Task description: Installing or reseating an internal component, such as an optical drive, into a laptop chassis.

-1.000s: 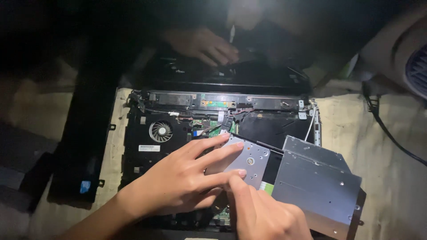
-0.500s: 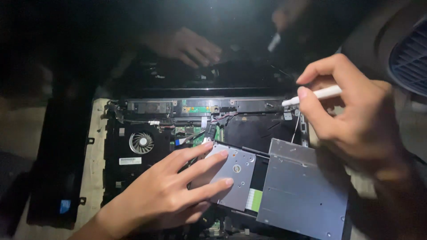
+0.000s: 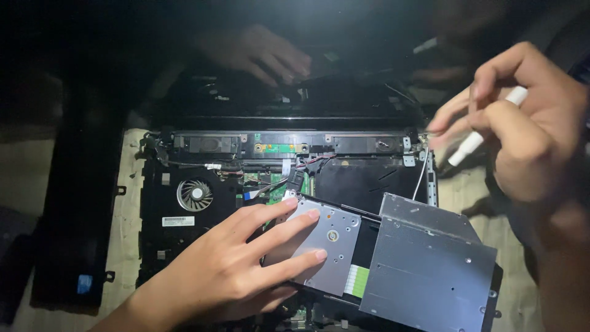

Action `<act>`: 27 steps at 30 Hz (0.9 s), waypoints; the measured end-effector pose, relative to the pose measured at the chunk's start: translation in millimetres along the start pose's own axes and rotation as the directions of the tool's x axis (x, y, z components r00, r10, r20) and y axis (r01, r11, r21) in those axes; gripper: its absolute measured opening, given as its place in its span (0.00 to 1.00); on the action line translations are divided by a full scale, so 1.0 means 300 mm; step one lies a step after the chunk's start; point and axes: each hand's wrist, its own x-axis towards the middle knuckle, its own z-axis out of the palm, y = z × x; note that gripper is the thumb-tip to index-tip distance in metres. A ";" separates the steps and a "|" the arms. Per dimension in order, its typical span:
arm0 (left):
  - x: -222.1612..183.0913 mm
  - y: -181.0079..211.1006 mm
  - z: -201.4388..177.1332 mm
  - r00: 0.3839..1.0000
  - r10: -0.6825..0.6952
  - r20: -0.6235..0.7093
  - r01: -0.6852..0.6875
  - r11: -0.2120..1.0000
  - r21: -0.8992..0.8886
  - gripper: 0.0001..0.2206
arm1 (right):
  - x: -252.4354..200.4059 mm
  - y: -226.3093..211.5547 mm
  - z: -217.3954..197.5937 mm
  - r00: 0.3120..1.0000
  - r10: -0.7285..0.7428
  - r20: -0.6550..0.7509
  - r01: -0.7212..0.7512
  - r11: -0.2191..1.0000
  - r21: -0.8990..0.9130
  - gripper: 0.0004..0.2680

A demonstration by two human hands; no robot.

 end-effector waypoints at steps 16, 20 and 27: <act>-0.008 -0.008 0.006 1.000 0.012 0.004 -0.012 1.000 -0.001 0.19 | 0.013 0.092 0.010 0.866 -0.177 0.468 0.391 0.824 -0.411 0.04; -0.006 -0.007 0.006 1.000 0.006 0.014 -0.006 1.000 -0.003 0.21 | 0.010 0.094 0.031 0.839 -0.261 0.477 0.473 0.784 -0.402 0.01; -0.009 -0.006 0.005 1.000 0.002 0.013 -0.002 1.000 0.005 0.21 | -0.004 0.094 0.042 0.843 -0.215 0.494 0.459 0.767 -0.449 0.01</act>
